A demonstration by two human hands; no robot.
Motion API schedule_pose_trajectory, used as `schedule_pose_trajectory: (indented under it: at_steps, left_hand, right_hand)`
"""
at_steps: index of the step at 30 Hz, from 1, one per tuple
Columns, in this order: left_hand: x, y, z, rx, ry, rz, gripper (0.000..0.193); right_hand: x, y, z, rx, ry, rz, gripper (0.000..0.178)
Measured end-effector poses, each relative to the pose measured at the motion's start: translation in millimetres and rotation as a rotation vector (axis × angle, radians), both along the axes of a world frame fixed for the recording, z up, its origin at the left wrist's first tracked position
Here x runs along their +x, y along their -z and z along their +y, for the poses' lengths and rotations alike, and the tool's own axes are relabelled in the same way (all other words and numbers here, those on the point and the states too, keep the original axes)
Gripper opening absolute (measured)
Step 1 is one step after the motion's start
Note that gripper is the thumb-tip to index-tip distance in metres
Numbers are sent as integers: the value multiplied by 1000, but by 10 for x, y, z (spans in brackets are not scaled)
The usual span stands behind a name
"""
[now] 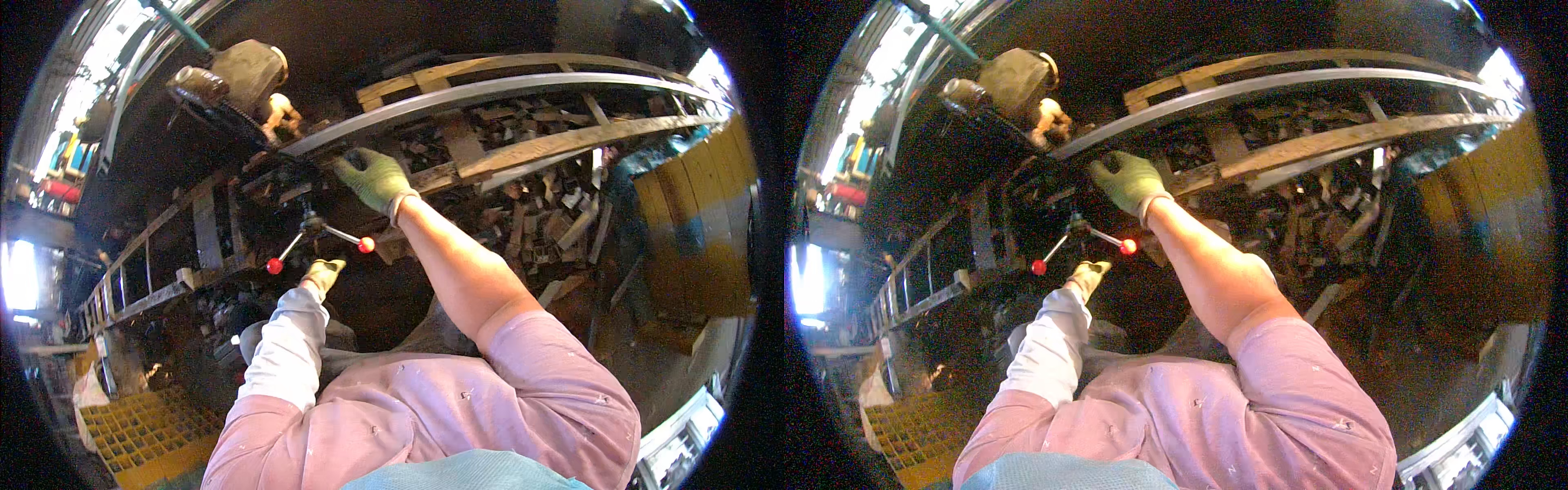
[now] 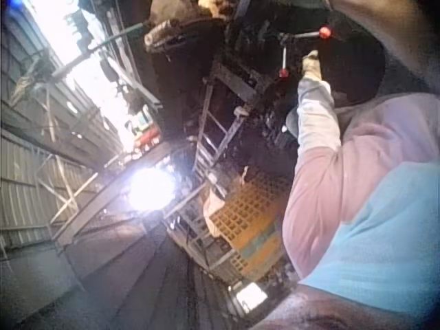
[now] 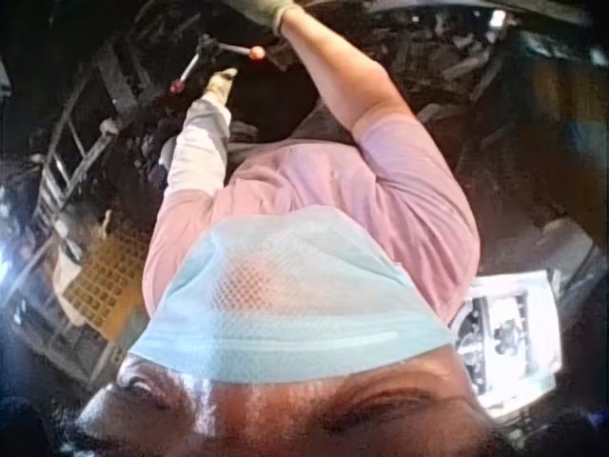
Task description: The person sits on the floor and repeatedly places a long metal bar into a chop saw, then cuts it. After each cut, the person removes the cut piece and repeats the process with the remaining bar.
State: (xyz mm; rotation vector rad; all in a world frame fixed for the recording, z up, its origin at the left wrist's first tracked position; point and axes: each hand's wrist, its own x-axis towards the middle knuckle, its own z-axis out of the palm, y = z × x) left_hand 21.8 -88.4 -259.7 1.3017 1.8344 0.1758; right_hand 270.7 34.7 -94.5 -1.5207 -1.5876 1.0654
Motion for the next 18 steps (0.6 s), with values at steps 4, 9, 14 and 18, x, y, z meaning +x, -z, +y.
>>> schedule_pose_trajectory:
  at_steps: [4,9,14,18]
  left_hand:
    - [57,-1157,-241,-216,515,200,57]
    - [61,-2415,196,268,74,-183,49]
    - [-391,-2113,1207,342,26,273,55]
    - [-488,-1853,1516,205,96,354,61]
  right_hand:
    - [-277,-8,30,-27,31,139,64]
    - [-173,-215,16,-87,53,142,67]
    - [-160,47,179,-93,16,151,79]
    - [-130,44,167,-108,-41,102,78]
